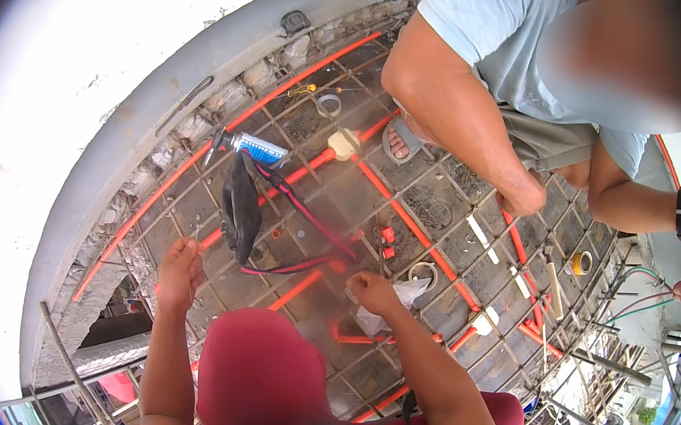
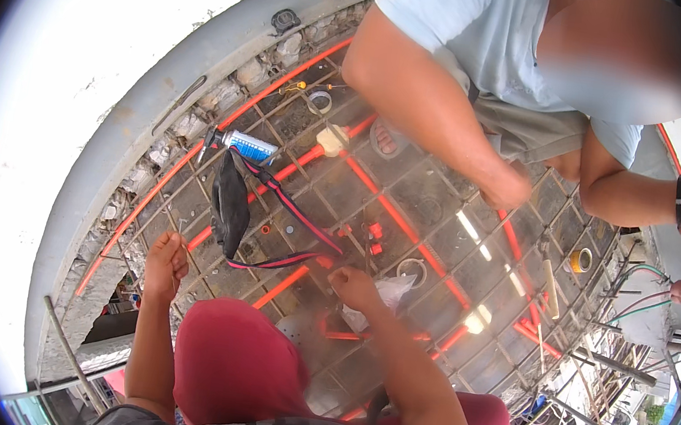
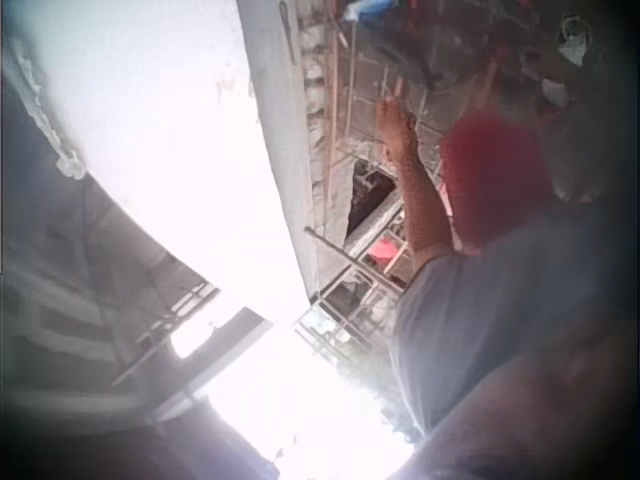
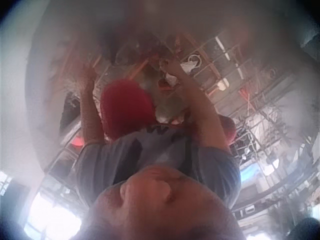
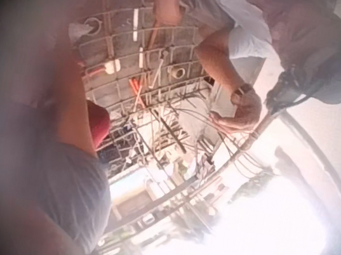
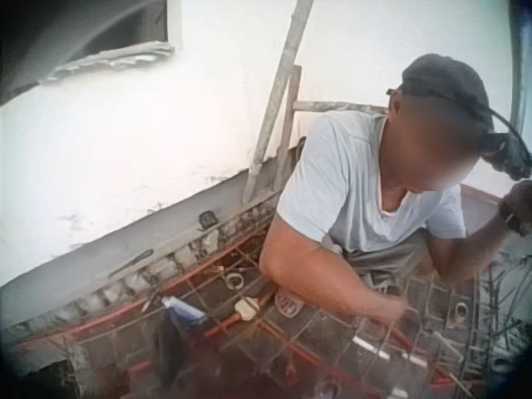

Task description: The person retrieves a plastic bag from a bag, then handles red and blue electrical conduits and small metal connectors. They strip the ends of the conduits and insert metal connectors, working alongside another person on a metal grid floor.

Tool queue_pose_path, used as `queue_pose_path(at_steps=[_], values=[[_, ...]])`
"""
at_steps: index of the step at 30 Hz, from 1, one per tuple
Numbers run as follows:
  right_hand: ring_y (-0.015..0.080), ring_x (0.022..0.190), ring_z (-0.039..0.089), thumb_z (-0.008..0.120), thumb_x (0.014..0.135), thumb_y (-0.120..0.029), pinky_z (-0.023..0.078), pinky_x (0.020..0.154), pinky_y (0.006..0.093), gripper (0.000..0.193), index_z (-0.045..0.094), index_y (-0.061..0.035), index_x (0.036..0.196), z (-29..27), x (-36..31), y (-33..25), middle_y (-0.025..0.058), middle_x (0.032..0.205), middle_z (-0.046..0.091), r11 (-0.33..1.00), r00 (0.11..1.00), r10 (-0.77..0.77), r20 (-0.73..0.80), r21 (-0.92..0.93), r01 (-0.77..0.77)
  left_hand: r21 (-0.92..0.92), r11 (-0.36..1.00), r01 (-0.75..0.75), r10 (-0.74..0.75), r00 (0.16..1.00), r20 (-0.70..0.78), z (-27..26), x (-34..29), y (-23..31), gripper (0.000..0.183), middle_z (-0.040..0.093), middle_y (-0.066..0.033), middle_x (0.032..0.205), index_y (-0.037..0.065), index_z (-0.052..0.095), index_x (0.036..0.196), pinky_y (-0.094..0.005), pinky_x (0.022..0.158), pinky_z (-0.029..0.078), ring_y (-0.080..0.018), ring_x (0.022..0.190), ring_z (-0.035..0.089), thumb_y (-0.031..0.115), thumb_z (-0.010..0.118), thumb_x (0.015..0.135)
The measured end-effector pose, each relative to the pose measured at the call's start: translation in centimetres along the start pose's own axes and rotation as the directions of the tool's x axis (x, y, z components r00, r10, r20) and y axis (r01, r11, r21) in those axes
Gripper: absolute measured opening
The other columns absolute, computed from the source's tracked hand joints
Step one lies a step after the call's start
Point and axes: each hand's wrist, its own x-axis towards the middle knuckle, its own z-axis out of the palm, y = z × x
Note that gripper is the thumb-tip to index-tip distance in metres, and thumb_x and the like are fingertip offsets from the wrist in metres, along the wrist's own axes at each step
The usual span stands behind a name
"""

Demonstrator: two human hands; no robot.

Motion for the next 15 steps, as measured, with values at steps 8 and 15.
queue_pose_path(at_steps=[8,15], values=[[0.0341,0.104,0.078,0.070,0.098,-0.040,0.059,0.094,0.0437,0.038,0.078,-0.0106,0.120,-0.7,5.3,0.3,0.0155,0.110,0.080,0.972,0.977,0.204,-0.060,-0.105,-0.209,0.291,0.944,-0.154,0.164,0.986,-0.009,-3.3,14.6,-6.1,0.023,0.046,0.0071,0.068,0.007,0.067,0.102,-0.0257,0.054,0.031,-0.0035,0.060,0.037,0.025,0.058,0.113],[0.0167,0.081,0.072,0.072,0.101,-0.039,0.056,0.078,0.0361,0.039,0.078,-0.0056,0.119,0.2,12.7,-4.5,0.0089,0.089,0.077,0.983,0.973,0.093,-0.210,-0.135,-0.123,0.620,0.724,-0.303,0.579,0.755,-0.307,-7.5,35.2,-1.0,0.030,0.069,-0.0189,0.091,0.003,0.065,0.110,-0.0472,0.077,0.052,-0.0333,0.083,0.066,0.030,0.053,0.114]])
